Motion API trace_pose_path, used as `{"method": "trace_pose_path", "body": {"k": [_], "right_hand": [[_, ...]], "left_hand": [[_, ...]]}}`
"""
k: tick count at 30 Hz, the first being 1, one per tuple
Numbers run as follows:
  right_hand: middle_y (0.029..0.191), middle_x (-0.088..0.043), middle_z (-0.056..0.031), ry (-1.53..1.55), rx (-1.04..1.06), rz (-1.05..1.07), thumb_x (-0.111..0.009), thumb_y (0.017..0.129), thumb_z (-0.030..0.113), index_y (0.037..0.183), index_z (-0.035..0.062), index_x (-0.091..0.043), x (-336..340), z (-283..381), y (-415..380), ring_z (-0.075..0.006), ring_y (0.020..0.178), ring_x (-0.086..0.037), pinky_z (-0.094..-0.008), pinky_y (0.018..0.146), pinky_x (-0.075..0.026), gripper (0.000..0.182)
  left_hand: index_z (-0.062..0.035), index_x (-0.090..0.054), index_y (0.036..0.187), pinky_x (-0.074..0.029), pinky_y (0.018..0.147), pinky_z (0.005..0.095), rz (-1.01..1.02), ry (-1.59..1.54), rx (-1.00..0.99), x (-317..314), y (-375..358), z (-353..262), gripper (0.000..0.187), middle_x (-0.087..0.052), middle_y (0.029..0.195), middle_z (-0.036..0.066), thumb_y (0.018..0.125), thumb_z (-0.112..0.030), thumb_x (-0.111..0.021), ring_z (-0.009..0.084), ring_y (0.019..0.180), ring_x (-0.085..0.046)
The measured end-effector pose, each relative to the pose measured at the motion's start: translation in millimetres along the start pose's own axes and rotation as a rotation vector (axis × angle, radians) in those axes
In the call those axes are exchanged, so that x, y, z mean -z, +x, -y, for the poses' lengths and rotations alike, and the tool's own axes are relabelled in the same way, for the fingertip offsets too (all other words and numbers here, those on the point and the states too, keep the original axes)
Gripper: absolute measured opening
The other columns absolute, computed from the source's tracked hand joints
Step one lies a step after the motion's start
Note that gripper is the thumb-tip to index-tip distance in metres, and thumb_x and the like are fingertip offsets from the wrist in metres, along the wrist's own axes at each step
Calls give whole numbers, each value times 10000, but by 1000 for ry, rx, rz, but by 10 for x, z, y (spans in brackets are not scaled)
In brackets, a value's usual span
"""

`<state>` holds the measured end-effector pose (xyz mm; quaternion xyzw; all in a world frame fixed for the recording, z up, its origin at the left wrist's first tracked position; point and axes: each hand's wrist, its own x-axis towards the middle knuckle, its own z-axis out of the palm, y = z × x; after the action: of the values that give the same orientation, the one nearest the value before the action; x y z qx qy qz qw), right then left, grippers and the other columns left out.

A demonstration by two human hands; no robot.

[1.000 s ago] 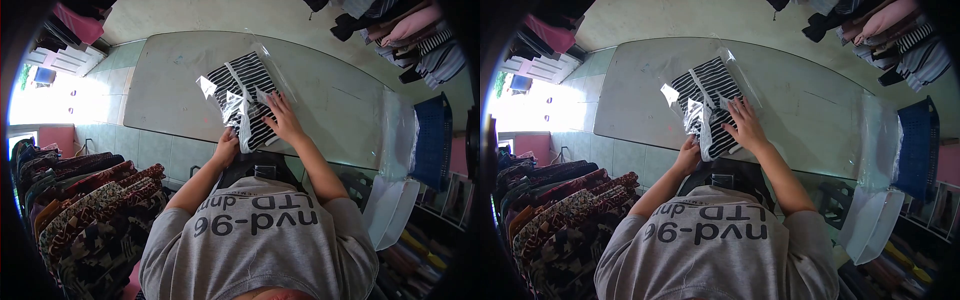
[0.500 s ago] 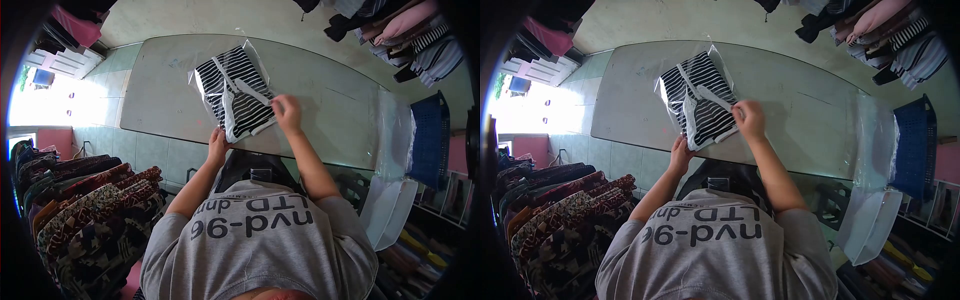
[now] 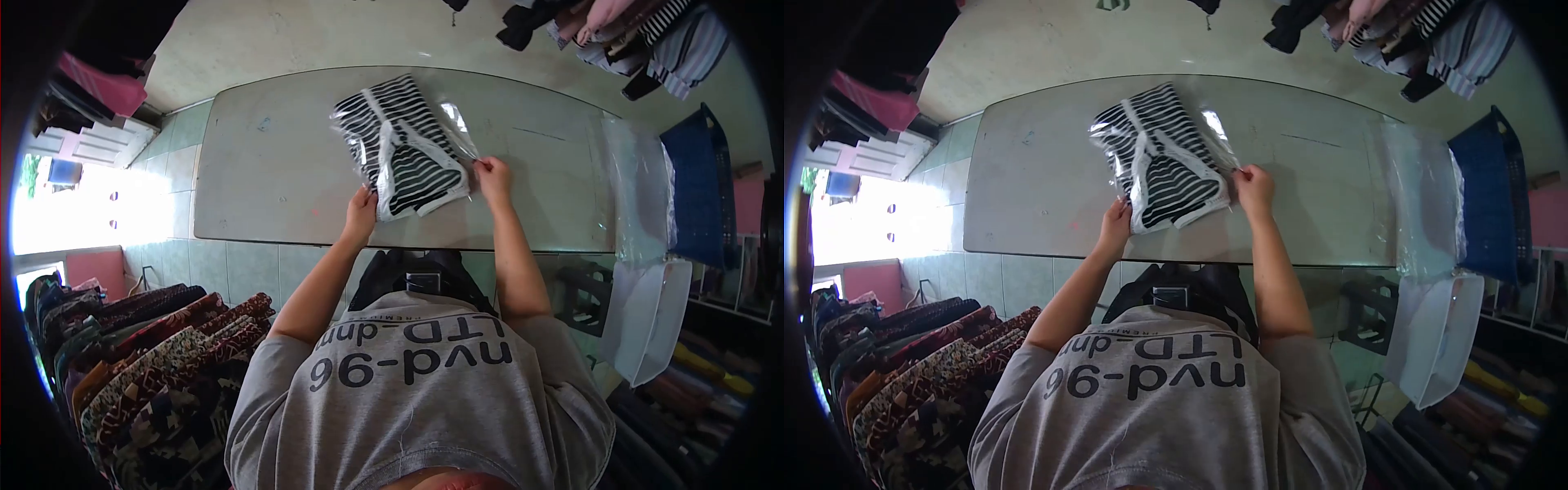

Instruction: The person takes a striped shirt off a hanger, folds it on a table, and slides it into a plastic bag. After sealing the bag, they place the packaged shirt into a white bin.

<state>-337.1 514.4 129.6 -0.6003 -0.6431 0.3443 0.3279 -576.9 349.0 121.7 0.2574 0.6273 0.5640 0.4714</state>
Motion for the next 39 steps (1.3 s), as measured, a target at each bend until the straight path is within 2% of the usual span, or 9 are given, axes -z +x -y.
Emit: {"method": "trace_pose_path", "body": {"k": [3, 5, 9, 13, 17, 23, 27, 33, 39], "right_hand": [[644, -600, -37, 143, -290, 76, -606, 815, 108, 818, 10, -609, 421, -155, -337, -114, 573, -551, -264, 537, -429, 98], [759, -625, -99, 42, -79, -249, -599, 768, 57, 877, 20, -612, 550, -178, -599, -220, 664, -588, -346, 626, -464, 115], [892, -621, -116, -219, 353, -612, -563, 771, 14, 962, 25, -593, 722, 230, -1063, -259, 771, -590, -349, 683, -471, 194], [1094, -568, -135, -61, 686, 242, -560, 739, -5, 1024, 8, -579, 449, 252, -1395, -302, 1030, -529, -387, 876, -418, 286], [1196, -509, -143, -275, 828, 286, -567, 752, 54, 1100, 24, -558, 72, 383, -1314, -309, 1154, -449, -436, 959, -350, 349], [1352, -365, -147, -381, 601, 143, -569, 810, 193, 1294, 80, -408, -75, 648, -1160, -364, 1273, -288, -520, 1006, -261, 522], [1395, -310, -118, -390, 663, 141, -577, 814, 299, 1314, 192, -400, -251, 806, -1065, -386, 1282, -258, -568, 996, -239, 541], [1403, -308, -83, -534, 640, 217, -569, 807, 380, 1342, 216, -358, -497, 809, -965, -400, 1290, -230, -641, 974, -183, 598], [1406, -301, -62, -613, 612, 165, -617, 731, 474, 1319, 279, -386, -409, 752, -953, -418, 1263, -277, -692, 942, -185, 662]], "left_hand": [[-45, -495, 1163, -493, 742, 266, 156, -48, 273, -185, -37, -240, 259, -590, 978, 42, 926, -76, -398, 110, 825, -572], [-49, -495, 1170, -495, 739, 267, 151, -52, 255, -195, -34, -73, 263, -591, 980, 43, 925, -79, -403, 112, 828, -574], [-15, -533, 1107, -502, 686, 250, 84, 117, 120, -153, -18, 117, 231, -624, 931, 57, 893, -62, -461, 125, 791, -605], [9, -538, 1097, -504, 703, 253, 86, 392, -149, -90, -54, 65, 258, -639, 980, 98, 843, -16, -506, 143, 828, -622], [0, -470, 1215, -500, 722, 254, 153, 342, -40, -37, -84, -113, 424, -612, 1071, 120, 797, 31, -532, 153, 888, -615], [-31, -413, 1294, -515, 673, 256, 186, 441, -62, 29, -146, -373, 598, -578, 1141, 131, 733, 26, -613, 149, 766, -638], [-49, -363, 1332, -516, 656, 251, 220, 519, -119, 45, -179, -436, 669, -545, 1189, 137, 725, 27, -631, 146, 754, -631], [-48, -318, 1349, -517, 643, 260, 194, 662, -117, 50, -172, -374, 703, -522, 1188, 129, 719, 12, -623, 153, 746, -628], [-42, -361, 1316, -506, 630, 276, 178, 423, -71, 88, -153, -9, 701, -595, 1057, 129, 686, -70, -670, 159, 687, -621]]}}
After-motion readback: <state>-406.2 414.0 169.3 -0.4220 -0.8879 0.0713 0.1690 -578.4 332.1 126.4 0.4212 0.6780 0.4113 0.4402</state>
